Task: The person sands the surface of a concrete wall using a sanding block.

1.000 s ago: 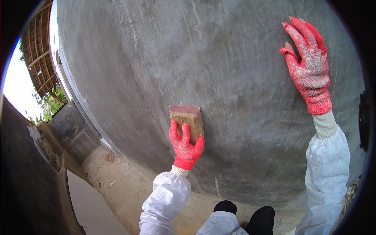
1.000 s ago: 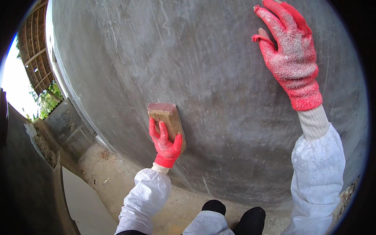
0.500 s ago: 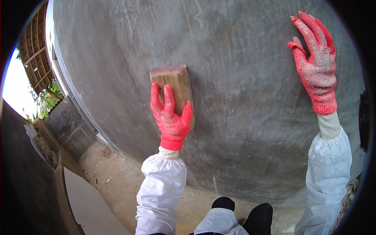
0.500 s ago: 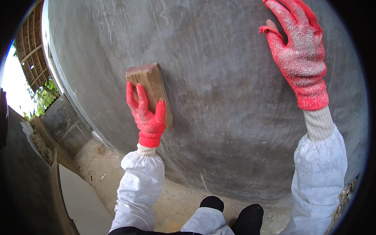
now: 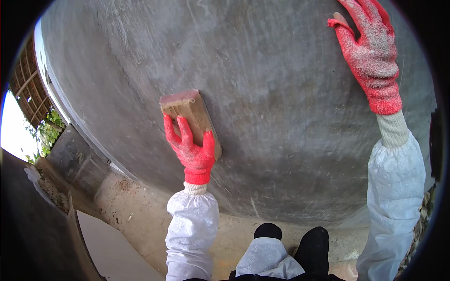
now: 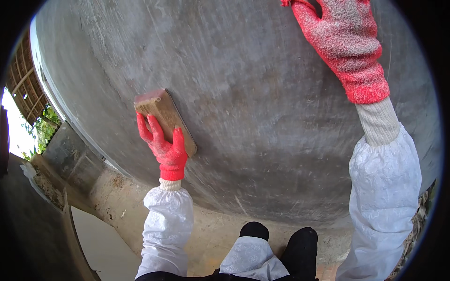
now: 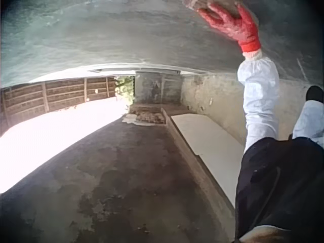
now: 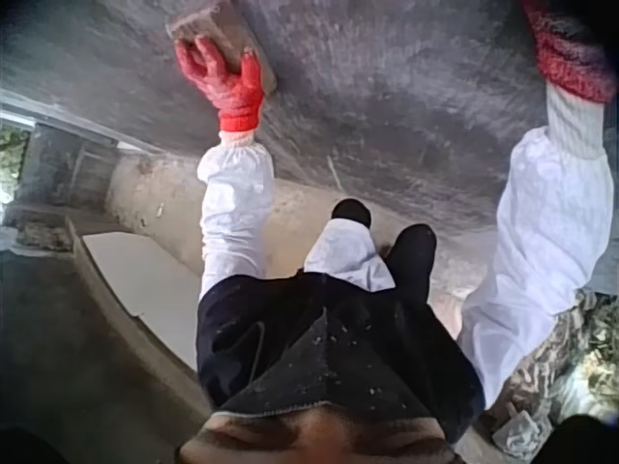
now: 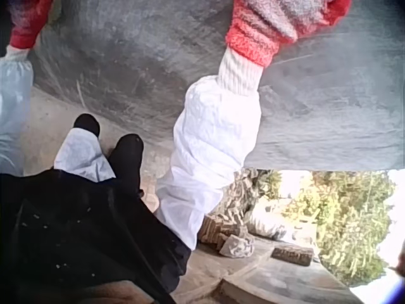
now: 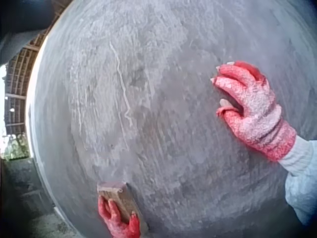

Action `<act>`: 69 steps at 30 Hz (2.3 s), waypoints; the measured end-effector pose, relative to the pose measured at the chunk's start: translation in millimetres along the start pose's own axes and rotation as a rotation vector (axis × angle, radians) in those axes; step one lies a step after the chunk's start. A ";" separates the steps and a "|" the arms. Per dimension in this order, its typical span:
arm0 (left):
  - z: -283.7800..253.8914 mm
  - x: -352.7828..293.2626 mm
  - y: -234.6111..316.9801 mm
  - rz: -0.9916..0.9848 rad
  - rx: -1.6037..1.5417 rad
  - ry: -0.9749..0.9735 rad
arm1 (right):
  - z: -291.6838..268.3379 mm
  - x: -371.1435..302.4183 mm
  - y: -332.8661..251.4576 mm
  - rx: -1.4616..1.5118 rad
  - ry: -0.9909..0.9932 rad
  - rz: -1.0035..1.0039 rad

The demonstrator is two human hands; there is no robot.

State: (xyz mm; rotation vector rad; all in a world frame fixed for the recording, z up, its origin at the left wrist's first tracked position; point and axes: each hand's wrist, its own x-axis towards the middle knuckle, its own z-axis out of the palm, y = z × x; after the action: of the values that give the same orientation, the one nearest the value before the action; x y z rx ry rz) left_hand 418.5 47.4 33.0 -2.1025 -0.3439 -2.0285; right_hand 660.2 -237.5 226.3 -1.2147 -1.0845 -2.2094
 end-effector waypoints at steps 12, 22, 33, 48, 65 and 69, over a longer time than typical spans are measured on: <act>-3.4 53.4 3.3 -0.055 -0.059 0.029 | 8.8 -2.6 -0.6 0.050 0.062 -0.008; -9.8 -128.5 -1.4 -0.033 -0.026 -0.142 | -2.1 5.2 -6.5 0.101 -0.030 0.066; 7.0 151.4 16.9 0.084 -0.032 0.127 | -1.3 4.8 -2.6 0.120 -0.163 0.156; -5.3 176.3 12.0 0.097 -0.070 0.104 | -2.2 7.3 -3.8 0.146 -0.144 0.173; 4.8 53.4 27.7 -0.008 -0.041 0.034 | -72.3 -77.9 78.3 0.102 -0.243 0.098; 5.9 26.7 36.9 -0.078 -0.018 0.051 | -71.2 -80.0 84.1 0.021 -0.173 0.208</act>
State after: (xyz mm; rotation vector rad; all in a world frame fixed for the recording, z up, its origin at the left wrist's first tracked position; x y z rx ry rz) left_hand 436.1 14.8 60.0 -2.0740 -0.4064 -2.1320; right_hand 720.4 -347.6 173.3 -1.4604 -0.9922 -1.9626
